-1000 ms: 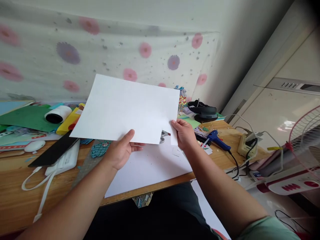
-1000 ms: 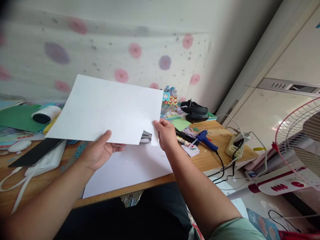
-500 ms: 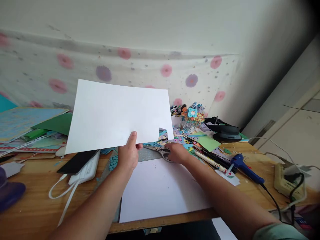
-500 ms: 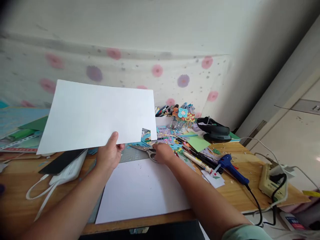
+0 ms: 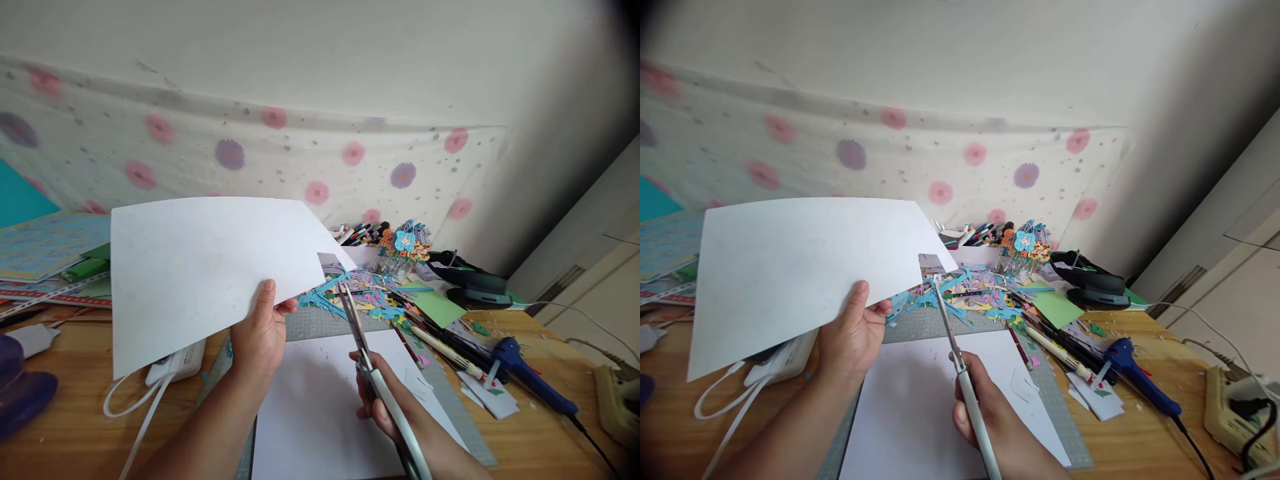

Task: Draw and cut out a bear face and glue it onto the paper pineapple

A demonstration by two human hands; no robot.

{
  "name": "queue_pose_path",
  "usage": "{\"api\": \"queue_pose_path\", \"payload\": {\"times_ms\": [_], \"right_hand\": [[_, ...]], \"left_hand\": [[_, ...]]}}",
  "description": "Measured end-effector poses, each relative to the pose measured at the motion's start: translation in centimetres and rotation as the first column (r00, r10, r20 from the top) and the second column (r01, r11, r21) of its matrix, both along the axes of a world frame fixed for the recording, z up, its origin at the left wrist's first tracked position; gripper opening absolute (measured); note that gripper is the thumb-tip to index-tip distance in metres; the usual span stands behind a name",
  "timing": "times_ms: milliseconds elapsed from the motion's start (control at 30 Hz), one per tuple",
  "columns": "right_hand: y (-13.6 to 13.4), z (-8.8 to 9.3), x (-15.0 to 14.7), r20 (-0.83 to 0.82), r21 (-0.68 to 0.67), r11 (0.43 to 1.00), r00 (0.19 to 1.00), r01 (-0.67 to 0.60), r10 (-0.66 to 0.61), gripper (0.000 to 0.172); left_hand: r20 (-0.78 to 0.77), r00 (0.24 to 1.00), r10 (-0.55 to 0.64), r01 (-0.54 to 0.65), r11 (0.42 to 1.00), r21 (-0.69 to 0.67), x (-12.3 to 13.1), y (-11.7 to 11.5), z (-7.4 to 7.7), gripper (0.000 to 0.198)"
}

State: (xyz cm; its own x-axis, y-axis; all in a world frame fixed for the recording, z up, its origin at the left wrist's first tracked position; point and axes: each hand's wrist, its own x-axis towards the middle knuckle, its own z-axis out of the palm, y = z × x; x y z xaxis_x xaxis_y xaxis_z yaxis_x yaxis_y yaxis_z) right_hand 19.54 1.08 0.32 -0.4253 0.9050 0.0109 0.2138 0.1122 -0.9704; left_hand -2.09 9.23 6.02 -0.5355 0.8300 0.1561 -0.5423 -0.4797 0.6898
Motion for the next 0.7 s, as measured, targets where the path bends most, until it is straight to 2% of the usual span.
{"api": "queue_pose_path", "payload": {"times_ms": [167, 333, 567, 700], "right_hand": [[-0.4, 0.6, -1.9, -0.036, -0.047, 0.998, 0.998, -0.049, 0.047, 0.056], [-0.1, 1.0, -3.8, -0.117, 0.055, 0.998, 0.992, -0.033, 0.039, 0.060], [-0.9, -0.8, -3.1, -0.041, 0.077, 0.997, 0.999, 0.023, -0.019, 0.055], [-1.2, -0.4, -3.4, -0.008, 0.093, 0.996, 1.000, 0.004, -0.003, 0.051]], "left_hand": [[-0.013, 1.000, 0.005, -0.005, 1.000, 0.021, 0.3, -0.1, -0.3, 0.048], [-0.051, 0.998, -0.022, 0.023, 1.000, 0.017, 1.0, 0.0, -1.2, 0.045], [-0.063, 0.998, -0.003, 0.008, 0.997, 0.080, 1.0, -0.1, -0.5, 0.052], [-0.094, 0.995, 0.029, -0.019, 0.994, 0.103, 1.3, -0.2, -0.7, 0.049]]}}
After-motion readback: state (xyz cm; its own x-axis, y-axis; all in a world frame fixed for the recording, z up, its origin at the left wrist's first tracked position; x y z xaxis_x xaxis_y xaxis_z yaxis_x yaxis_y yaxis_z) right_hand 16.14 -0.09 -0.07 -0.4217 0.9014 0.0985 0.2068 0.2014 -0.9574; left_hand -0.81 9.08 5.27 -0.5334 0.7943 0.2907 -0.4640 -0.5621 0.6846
